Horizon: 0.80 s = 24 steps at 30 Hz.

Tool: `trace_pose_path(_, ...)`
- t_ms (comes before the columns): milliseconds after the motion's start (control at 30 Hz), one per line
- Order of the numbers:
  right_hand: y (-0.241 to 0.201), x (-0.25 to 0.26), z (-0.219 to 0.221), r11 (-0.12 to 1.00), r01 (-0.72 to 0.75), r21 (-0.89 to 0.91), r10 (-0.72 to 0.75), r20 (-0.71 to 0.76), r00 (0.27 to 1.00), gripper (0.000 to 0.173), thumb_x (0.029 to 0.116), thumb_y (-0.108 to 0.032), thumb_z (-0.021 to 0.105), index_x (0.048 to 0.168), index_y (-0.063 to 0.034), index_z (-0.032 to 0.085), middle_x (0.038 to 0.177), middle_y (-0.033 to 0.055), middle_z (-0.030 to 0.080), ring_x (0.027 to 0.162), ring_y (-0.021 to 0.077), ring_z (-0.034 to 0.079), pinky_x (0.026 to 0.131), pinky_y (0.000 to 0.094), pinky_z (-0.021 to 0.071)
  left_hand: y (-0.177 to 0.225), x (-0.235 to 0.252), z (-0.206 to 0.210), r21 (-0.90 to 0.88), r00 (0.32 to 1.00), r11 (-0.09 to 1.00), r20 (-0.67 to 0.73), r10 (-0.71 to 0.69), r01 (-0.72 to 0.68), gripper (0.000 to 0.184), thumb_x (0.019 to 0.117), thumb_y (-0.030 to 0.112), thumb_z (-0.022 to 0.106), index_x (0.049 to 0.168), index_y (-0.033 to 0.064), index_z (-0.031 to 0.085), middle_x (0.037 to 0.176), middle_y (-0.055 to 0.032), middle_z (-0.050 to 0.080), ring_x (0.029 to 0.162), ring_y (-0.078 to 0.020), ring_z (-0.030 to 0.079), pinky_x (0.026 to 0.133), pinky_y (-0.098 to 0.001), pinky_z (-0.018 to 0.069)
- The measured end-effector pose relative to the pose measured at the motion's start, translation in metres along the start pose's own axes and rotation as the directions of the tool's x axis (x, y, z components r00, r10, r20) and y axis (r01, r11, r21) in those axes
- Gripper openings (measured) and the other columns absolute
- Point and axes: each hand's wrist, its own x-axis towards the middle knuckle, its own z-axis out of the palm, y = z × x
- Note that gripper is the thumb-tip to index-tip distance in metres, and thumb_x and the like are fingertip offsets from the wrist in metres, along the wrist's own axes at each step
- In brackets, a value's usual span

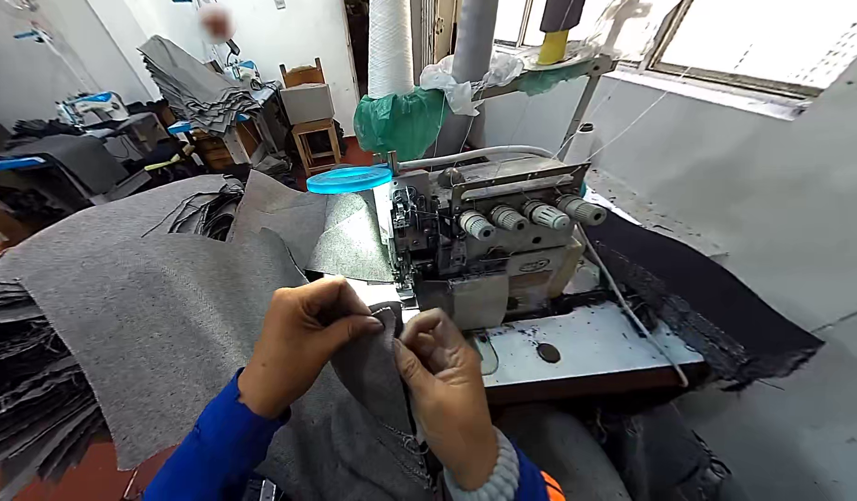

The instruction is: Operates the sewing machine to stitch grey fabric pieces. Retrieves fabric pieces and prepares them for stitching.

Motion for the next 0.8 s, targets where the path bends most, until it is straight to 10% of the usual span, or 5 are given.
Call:
trace_pose_path(100, 0.014, -0.030, -0.010, 0.986, -0.063, -0.152, 0.102, 0.259, 0.961, 0.044, 0.1017, -0.040, 0.061, 0.107, 0.0023, 0.070, 0.089, -0.0005, 0.073, 0.083, -0.0011, 0.069, 0.074, 0.0232, 0.0599, -0.010, 0.006, 0.005, 0.096, 0.999, 0.995, -0.016, -0.030, 0.031, 0.010, 0.0794, 0.011, 0.082, 0.084, 0.0135, 0.074, 0.073, 0.0063, 0.072, 0.063, -0.0024, 0.066, 0.058, -0.0190, 0.0567)
trace_pose_path(233, 0.039, -0.064, -0.017, 0.908, -0.292, -0.300, 0.403, 0.432, 0.807, 0.031, 0.0977, -0.026, 0.064, 0.093, 0.0040, 0.072, 0.082, 0.0086, 0.073, 0.080, 0.0087, 0.071, 0.075, 0.0328, 0.0581, -0.046, -0.003, 0.032, 0.361, 0.993, 0.932, -0.098, 0.058, -0.019, 0.021, 0.0833, 0.026, 0.080, 0.102, 0.0167, 0.076, 0.098, 0.0068, 0.072, 0.096, -0.0094, 0.065, 0.087, -0.0338, 0.0533)
trace_pose_path(400, 0.035, -0.076, -0.028, 0.921, 0.022, -0.389, 0.123, 0.343, 0.931, 0.020, 0.0932, -0.014, 0.067, 0.084, 0.0018, 0.076, 0.079, 0.0117, 0.074, 0.078, 0.0123, 0.073, 0.073, 0.0299, 0.0599, -0.015, -0.030, 0.064, 0.741, 0.972, 0.651, 0.007, 0.236, -0.163, 0.032, 0.1030, 0.036, 0.058, 0.104, 0.0122, 0.080, 0.102, -0.0057, 0.078, 0.099, -0.0242, 0.073, 0.089, -0.0438, 0.0576)
trace_pose_path(667, 0.016, -0.040, -0.039, 0.959, -0.254, -0.125, 0.279, 0.259, 0.925, 0.028, 0.1049, -0.018, 0.056, 0.084, -0.0046, 0.069, 0.069, -0.0063, 0.065, 0.065, -0.0038, 0.063, 0.062, 0.0184, 0.0544, -0.008, -0.014, 0.057, 0.619, 0.996, 0.782, 0.028, 0.082, -0.081, 0.024, 0.1010, 0.022, 0.055, 0.111, 0.0060, 0.070, 0.101, -0.0052, 0.074, 0.096, -0.0153, 0.072, 0.086, -0.0315, 0.0599)
trace_pose_path(800, 0.017, -0.030, -0.043, 0.955, -0.297, -0.015, 0.288, 0.286, 0.914, 0.030, 0.1073, -0.020, 0.051, 0.087, -0.0058, 0.068, 0.074, -0.0083, 0.067, 0.070, -0.0047, 0.065, 0.067, 0.0190, 0.0564, 0.023, -0.025, 0.048, 0.542, 0.970, 0.805, 0.157, 0.185, -0.241, 0.036, 0.1046, 0.037, 0.055, 0.117, 0.0052, 0.066, 0.116, -0.0104, 0.073, 0.119, -0.0233, 0.068, 0.109, -0.0454, 0.0494)
